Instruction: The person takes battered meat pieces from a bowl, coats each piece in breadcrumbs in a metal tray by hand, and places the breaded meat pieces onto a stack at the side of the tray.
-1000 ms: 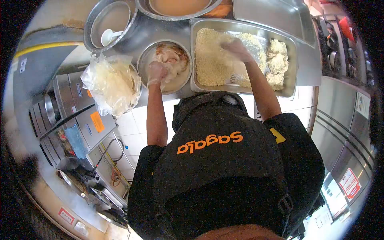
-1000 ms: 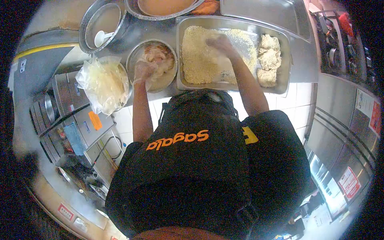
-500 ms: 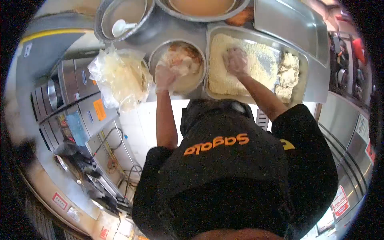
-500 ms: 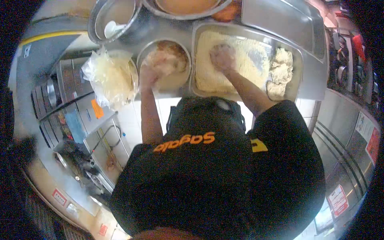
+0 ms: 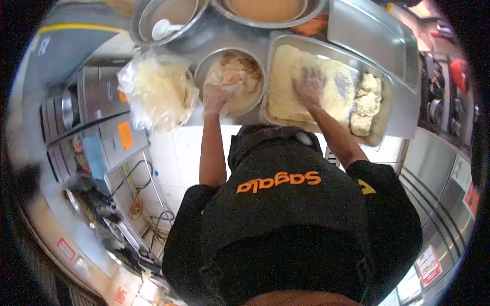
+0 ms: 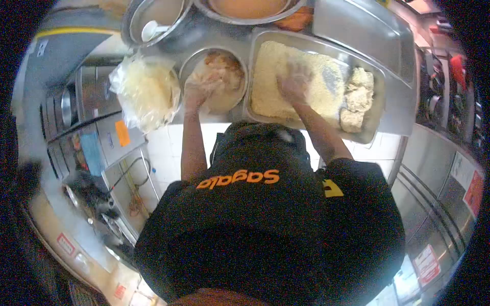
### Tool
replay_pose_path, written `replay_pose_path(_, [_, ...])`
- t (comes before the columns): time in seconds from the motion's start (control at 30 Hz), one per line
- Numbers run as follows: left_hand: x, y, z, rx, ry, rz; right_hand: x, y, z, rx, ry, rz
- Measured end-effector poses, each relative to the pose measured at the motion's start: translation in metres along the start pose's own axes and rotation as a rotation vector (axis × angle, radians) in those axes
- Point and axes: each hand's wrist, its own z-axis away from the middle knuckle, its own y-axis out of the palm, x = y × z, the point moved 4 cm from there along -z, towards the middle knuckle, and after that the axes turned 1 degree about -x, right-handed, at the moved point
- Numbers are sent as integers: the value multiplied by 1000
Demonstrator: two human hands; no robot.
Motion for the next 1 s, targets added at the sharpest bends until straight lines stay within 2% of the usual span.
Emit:
replay_pose_path(0.03, [-11,-3,6,66,-86,-52,2,-5,5,88,52,-34])
replay_pose_path(0.07, [-19,-11,1,98,-139,117,0,-7,5,154,114,-63])
replay_pose_path(0.1, [-37,-28,-8,122,-199,284,-4,-3,6,101,121,-11])
replay_pose_path(0.13, [-40,-28,-11,127,-280,625,-10,4,4,48,126,48])
replay_pose_path(0.17, [-39,-30,-10,127,-319,693,-14,10,2,-1,121,103])
replay_pose_path(0.2, [-37,-31,-8,124,-358,761,-18,8,3,97,36,-50])
replay_pose_path(0.27, [-25,-43,-6,117,-328,344,-33,-3,3,281,-132,-368])
replay_pose_path(0.37, [-26,-57,-11,12,-338,469,-57,23,17,853,83,-646])
replay_pose_path(0.43, [-37,-64,-15,41,-167,148,-73,32,26,795,-309,-927])
replay_pose_path(0.5, [-25,-56,-14,59,-135,14,-85,35,31,789,-135,-1065])
replay_pose_path(0.6, [7,-26,0,149,-316,30,-79,2,21,682,-48,-604])
replay_pose_path(0.63, [-6,-35,-3,206,-388,-2,-77,-14,15,616,-53,-568])
replay_pose_path(0.7, [-19,-38,-4,254,-231,-180,-71,-43,6,489,-63,-489])
replay_pose_path(0.77, [-23,-38,-9,190,228,-459,-73,-52,-5,426,-36,-395])
replay_pose_path(0.8, [-61,-68,-19,220,-297,-21,-72,-55,-7,403,-25,-350])
replay_pose_path(0.87, [4,-19,4,144,-252,-155,-56,-74,4,385,-47,-287])
replay_pose_path(0.9, [15,-8,7,133,-261,-165,-54,-80,10,377,-57,-255])
replay_pose_path(0.93, [19,-3,7,122,-271,-174,-59,-69,19,295,-173,-553])
replay_pose_path(1.0, [23,3,6,130,-280,-130,-78,-40,37,574,105,-323])
